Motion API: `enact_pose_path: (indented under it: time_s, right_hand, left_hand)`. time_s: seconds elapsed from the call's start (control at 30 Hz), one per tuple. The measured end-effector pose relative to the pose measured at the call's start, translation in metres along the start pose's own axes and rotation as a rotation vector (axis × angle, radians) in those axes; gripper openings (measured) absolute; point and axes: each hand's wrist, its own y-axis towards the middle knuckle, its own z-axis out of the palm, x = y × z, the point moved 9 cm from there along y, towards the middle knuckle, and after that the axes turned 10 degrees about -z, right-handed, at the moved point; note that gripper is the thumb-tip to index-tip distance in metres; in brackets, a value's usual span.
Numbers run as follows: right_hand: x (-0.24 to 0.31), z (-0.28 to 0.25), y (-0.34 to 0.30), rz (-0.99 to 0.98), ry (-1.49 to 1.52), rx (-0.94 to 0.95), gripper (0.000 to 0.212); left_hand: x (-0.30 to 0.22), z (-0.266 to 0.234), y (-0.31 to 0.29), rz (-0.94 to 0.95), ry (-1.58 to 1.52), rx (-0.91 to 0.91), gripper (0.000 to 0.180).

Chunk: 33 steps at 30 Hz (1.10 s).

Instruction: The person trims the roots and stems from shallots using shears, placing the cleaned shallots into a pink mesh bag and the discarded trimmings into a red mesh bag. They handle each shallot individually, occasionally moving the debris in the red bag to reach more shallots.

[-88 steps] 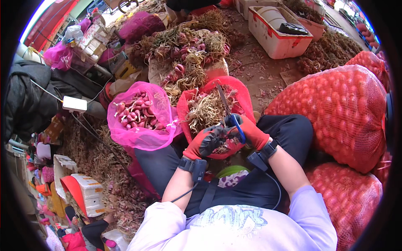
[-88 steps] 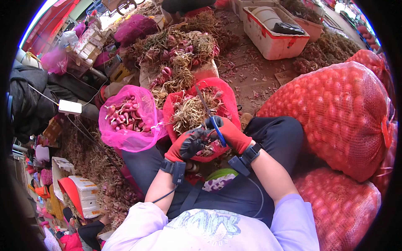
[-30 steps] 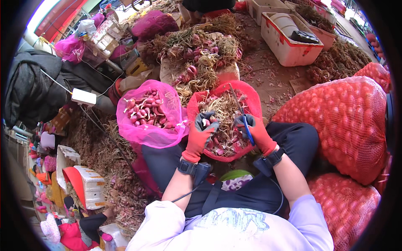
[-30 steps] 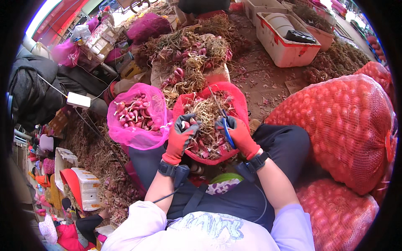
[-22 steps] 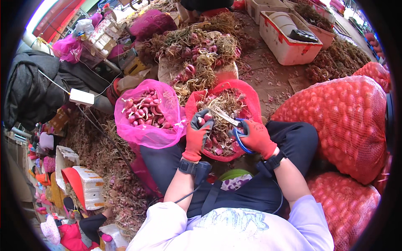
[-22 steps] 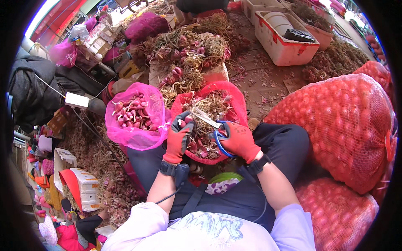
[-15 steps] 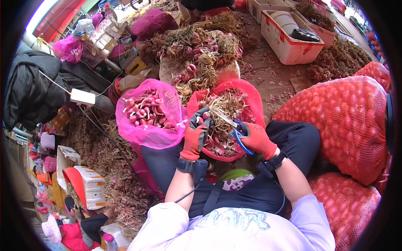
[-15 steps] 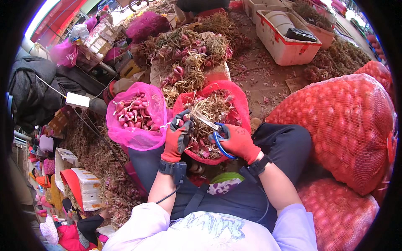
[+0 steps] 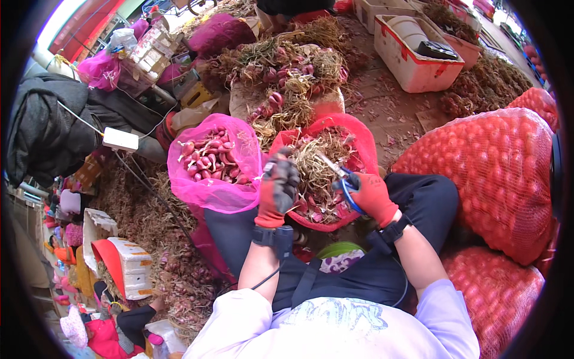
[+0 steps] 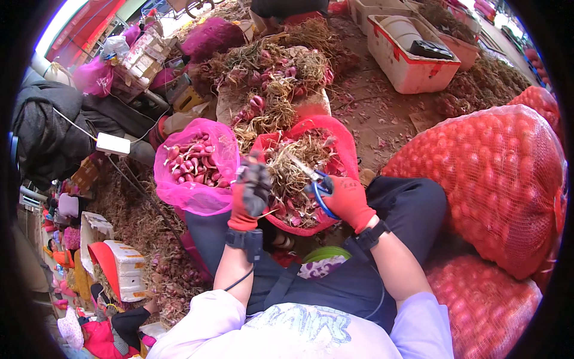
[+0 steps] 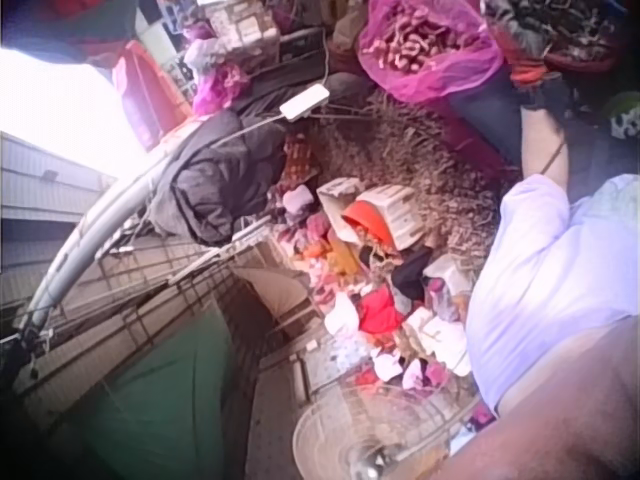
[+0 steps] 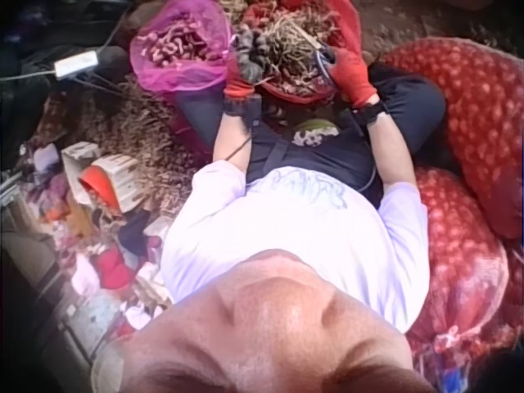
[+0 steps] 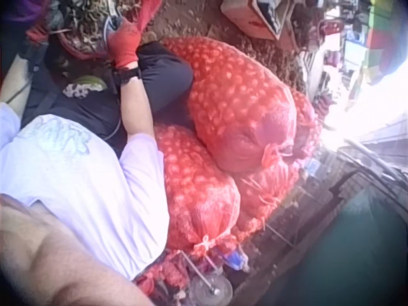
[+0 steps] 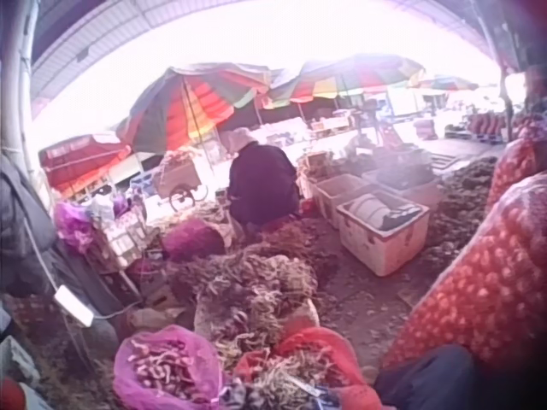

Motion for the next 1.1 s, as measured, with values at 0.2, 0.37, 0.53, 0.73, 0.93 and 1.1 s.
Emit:
enact_pose_path:
  time_s: [0.2,0.37,0.53,0.73,0.93,1.1]
  right_hand:
    - [0.007,-0.008,0.005,-0.022,0.271,-0.014,0.028]
    - [0.009,-0.007,0.003,0.052,0.216,0.037,0.029]
    - [-0.016,0.018,0.003,0.064,0.574,-0.077,0.031]
    - [0.016,0.023,0.006,-0.135,0.372,-0.07,0.03]
    - [-0.022,0.033,0.005,0.11,0.95,-0.089,0.017]
    - [-0.012,0.038,0.001,0.251,1.232,0.042,0.021]
  left_hand:
    - [-0.055,-0.034,-0.005,0.104,-0.541,0.236,0.04]
    - [0.019,-0.029,0.004,-0.162,-0.421,0.027,0.032]
    - [0.08,-0.024,0.006,-0.257,-0.356,-0.014,0.024]
    - [0.129,0.001,-0.005,-0.391,-0.021,0.139,0.03]
    - [0.124,0.008,-0.017,-0.535,0.185,0.008,0.032]
    - [0.104,0.021,-0.014,-0.425,0.367,-0.028,0.029]
